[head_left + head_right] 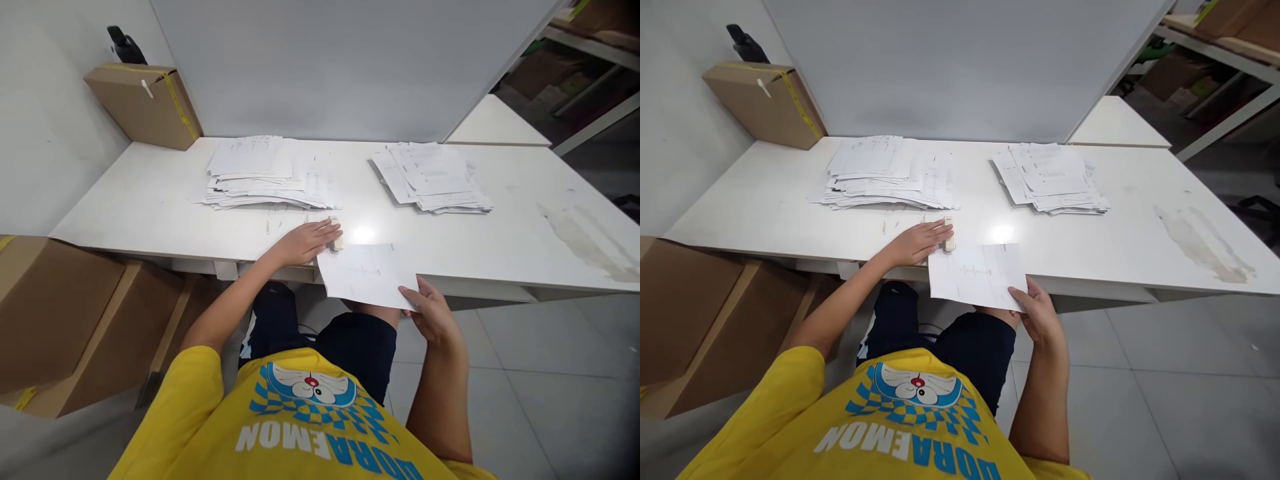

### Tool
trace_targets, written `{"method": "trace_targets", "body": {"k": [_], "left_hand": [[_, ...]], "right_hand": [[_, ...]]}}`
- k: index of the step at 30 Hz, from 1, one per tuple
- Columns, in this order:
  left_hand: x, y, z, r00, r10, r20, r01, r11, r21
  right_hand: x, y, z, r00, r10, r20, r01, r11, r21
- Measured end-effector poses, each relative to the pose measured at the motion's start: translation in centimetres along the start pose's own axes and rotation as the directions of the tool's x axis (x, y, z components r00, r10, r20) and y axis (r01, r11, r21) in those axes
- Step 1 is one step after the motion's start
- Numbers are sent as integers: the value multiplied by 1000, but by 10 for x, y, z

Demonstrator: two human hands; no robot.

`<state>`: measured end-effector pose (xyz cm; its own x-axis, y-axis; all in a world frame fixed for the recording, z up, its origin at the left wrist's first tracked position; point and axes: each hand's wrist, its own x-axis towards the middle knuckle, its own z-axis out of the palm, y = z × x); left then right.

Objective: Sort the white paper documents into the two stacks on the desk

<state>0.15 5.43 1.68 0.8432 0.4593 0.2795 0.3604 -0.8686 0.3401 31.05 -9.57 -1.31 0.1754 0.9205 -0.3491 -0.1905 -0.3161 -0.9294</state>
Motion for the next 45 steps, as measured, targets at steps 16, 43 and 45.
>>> {"method": "trace_targets", "body": {"k": [16,43,45], "left_hand": [[2,1,-7,1000,-12,4,12,992,-123],[1,-14,-1,986,11,-169,-14,1000,-16],[1,-14,0,985,-19,-170,16,1000,-21]], "right_hand": [[6,-5,-24,997,25,-74,-26,999,-21],[140,-77,-37,705,-389,-593,439,896,-65],[174,-94,-23,730,-400,-554,369,913,-174]]}}
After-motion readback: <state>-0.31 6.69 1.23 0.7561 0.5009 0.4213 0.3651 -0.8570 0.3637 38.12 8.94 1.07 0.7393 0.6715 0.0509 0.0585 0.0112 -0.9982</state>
